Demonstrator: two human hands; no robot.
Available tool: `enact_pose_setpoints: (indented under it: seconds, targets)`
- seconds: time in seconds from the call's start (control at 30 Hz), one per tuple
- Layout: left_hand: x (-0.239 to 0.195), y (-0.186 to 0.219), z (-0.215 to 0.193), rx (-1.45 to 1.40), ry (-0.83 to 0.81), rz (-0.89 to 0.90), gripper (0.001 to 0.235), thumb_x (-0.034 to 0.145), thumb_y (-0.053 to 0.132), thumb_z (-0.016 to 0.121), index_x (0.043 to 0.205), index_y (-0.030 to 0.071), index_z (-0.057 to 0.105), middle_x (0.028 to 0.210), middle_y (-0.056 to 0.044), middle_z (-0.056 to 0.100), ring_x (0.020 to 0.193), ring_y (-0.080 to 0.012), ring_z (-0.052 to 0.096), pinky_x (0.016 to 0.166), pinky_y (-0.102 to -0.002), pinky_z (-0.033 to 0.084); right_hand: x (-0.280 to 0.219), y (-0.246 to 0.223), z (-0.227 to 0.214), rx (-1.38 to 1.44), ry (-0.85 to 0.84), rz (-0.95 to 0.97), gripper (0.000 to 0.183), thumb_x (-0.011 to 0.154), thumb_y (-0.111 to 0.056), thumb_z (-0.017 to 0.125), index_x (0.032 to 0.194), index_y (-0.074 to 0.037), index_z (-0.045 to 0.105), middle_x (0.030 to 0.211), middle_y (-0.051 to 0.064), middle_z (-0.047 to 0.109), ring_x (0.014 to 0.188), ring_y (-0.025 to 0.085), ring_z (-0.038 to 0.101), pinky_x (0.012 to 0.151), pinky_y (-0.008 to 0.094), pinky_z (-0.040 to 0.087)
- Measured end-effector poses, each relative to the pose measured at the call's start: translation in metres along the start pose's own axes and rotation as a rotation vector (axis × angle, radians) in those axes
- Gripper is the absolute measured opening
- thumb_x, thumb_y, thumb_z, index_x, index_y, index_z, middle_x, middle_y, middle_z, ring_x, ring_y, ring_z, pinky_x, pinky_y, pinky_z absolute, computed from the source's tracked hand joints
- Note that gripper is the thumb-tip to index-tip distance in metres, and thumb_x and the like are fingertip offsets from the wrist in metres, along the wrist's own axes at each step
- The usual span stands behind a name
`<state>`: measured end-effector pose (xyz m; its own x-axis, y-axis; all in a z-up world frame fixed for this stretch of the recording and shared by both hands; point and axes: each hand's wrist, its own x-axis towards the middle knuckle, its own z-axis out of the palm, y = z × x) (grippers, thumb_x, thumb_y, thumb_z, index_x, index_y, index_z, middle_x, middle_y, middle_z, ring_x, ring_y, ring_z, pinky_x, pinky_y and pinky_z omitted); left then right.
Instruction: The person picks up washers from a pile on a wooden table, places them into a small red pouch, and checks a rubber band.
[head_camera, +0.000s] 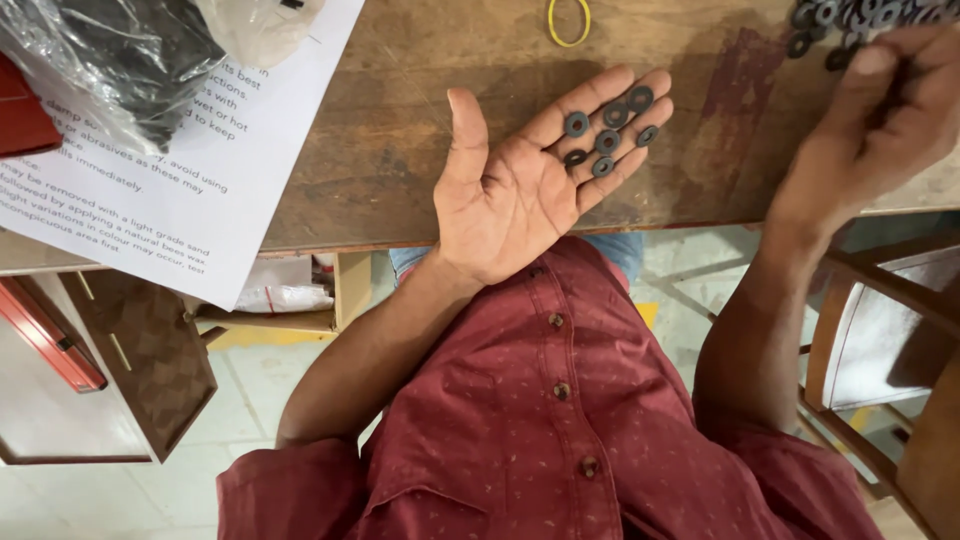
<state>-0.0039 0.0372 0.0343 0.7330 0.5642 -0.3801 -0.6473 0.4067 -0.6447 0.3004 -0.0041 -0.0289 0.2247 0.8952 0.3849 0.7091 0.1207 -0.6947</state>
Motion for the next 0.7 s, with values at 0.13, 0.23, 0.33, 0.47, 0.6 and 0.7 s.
enact_pose_setpoints:
  seconds: [0.13, 0.23, 0.33, 0.47, 0.6, 0.7]
  targets:
    - [-0.001, 0.017, -0.033, 0.334, -0.204, -0.010, 0.112, 0.093, 0.081, 0.015, 0.166, -0.004, 0.016, 0.174, -0.021, 0.011, 0.159, -0.0306, 0.012, 0.130, -0.041, 0.012, -0.008, -0.034, 0.013, 0.201, -0.020, -0.019, 0.014, 0.123, -0.009, 0.063, 0.116, 0.003, 0.060, 0.084, 0.008, 0.054, 0.065, 0.014, 0.045, 0.059, 0.026, 0.036]
    - [0.000, 0.023, -0.048, 0.692, -0.419, -0.021, 0.106, 0.099, 0.079, 0.016, 0.168, -0.001, 0.020, 0.172, -0.017, 0.016, 0.158, -0.0255, 0.017, 0.132, -0.036, 0.017, -0.005, -0.087, 0.020, 0.465, -0.130, 0.166, 0.015, 0.120, -0.010, 0.065, 0.115, 0.004, 0.062, 0.084, 0.010, 0.062, 0.063, 0.013, 0.055, 0.057, 0.025, 0.044]
    - [0.003, 0.022, -0.051, 0.703, -0.452, -0.013, 0.104, 0.101, 0.079, 0.016, 0.166, -0.002, 0.020, 0.168, -0.017, 0.018, 0.156, -0.0248, 0.022, 0.131, -0.035, 0.020, 0.003, -0.114, 0.022, 0.582, -0.243, 0.337, 0.014, 0.118, -0.009, 0.064, 0.115, 0.005, 0.064, 0.089, 0.010, 0.065, 0.066, 0.013, 0.058, 0.061, 0.025, 0.049]
    - [0.005, 0.025, -0.058, 0.715, -0.489, 0.002, 0.105, 0.102, 0.080, 0.016, 0.166, -0.003, 0.020, 0.166, -0.016, 0.024, 0.152, -0.0225, 0.030, 0.131, -0.035, 0.021, 0.005, -0.118, 0.026, 0.650, -0.326, 0.499, 0.013, 0.112, -0.001, 0.065, 0.120, 0.008, 0.065, 0.095, 0.011, 0.069, 0.076, 0.012, 0.061, 0.072, 0.024, 0.052]
    - [0.004, 0.025, -0.059, 0.685, -0.466, 0.011, 0.106, 0.102, 0.081, 0.016, 0.166, -0.004, 0.018, 0.165, -0.018, 0.026, 0.151, -0.0239, 0.032, 0.131, -0.036, 0.021, 0.003, -0.119, 0.027, 0.659, -0.355, 0.440, 0.012, 0.121, -0.001, 0.067, 0.121, 0.012, 0.066, 0.098, 0.012, 0.070, 0.080, 0.013, 0.062, 0.077, 0.024, 0.053]
    - [0.005, 0.024, -0.058, 0.693, -0.482, 0.008, 0.106, 0.104, 0.081, 0.016, 0.166, -0.005, 0.019, 0.164, -0.017, 0.028, 0.150, -0.0236, 0.033, 0.132, -0.036, 0.021, 0.009, -0.128, 0.027, 0.638, -0.309, 0.503, 0.014, 0.114, -0.002, 0.066, 0.121, 0.010, 0.067, 0.094, 0.011, 0.069, 0.076, 0.012, 0.061, 0.073, 0.024, 0.052]
